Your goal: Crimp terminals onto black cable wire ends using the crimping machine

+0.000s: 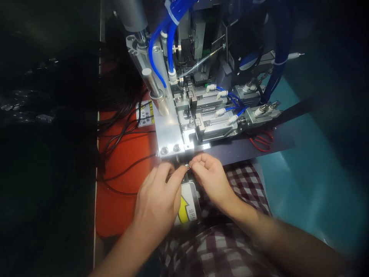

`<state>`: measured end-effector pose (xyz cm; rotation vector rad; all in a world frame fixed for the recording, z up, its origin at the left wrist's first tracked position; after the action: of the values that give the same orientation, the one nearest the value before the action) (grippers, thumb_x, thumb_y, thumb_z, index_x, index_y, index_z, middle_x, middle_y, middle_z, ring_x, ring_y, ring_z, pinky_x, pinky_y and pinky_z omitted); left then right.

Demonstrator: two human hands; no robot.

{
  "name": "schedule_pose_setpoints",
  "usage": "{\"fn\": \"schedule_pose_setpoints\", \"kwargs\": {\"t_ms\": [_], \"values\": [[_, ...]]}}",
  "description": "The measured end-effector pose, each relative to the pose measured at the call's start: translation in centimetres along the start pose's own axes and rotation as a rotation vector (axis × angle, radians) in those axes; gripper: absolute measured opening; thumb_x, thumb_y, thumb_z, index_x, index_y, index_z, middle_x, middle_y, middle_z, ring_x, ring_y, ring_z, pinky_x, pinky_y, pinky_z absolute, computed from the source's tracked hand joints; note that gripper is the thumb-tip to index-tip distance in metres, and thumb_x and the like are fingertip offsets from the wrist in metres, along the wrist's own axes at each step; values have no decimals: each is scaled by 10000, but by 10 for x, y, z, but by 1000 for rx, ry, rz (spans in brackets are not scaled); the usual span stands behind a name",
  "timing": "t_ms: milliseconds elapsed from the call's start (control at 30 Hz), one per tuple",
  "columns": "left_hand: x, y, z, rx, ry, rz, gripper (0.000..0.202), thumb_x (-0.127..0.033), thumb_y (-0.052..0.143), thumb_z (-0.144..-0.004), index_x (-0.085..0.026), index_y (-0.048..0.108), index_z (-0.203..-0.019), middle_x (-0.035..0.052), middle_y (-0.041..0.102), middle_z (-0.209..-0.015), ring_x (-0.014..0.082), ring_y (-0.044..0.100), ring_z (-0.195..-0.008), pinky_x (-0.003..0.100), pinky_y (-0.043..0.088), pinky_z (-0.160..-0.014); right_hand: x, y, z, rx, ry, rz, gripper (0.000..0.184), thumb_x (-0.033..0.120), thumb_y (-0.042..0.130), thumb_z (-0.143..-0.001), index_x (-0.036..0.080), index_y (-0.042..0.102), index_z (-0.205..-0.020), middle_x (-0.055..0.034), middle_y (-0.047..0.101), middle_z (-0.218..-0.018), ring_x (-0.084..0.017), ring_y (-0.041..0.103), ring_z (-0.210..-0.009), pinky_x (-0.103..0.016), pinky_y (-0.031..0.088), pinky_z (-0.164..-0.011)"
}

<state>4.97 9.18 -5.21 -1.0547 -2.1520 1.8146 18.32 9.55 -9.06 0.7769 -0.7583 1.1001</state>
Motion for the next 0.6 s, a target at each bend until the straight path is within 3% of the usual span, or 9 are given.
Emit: {"fn": "schedule_pose_setpoints", "kwargs": {"t_ms": [200,333,433,600], "values": [[8,-2,2,-12,-115,225,269,-79,469,-895,-143,683,-1046,46,550,-817,148,562,-735,261,485,-640,-6,-9,-1,224,68,-78,244,376,571,-819,165,550,-698,50,520,-532,-69,387,-442,-229,293,-477],[8,-3,3,-43,-118,256,230,-74,484,-893,-148,668,-1010,36,582,-831,139,575,-761,250,487,-681,-8,-10,1,218,3,-23,272,415,556,-848,178,532,-718,54,514,-544,-81,420,-464,-232,324,-491],[5,-4,2,-25,-70,162,252,-69,472,-889,-136,660,-1042,61,591,-868,167,584,-811,278,499,-710,-7,-5,3,163,-55,27,267,402,602,-831,188,507,-702,64,490,-545,-80,424,-456,-231,326,-470],[13,-5,3,-1,-69,79,273,-91,479,-887,-166,694,-1038,72,568,-861,204,559,-849,323,498,-715,-6,-1,4,155,-38,-21,261,390,619,-825,195,491,-708,81,458,-507,-76,397,-439,-228,325,-464]]}}
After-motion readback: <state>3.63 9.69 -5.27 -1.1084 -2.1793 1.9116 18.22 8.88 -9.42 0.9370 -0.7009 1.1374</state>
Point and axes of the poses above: each hand's wrist, its own z-axis away from the middle knuckle, its own y-axis out of the palm, x = y × z, the point moved 3 cm from there along -z, towards the middle knuckle
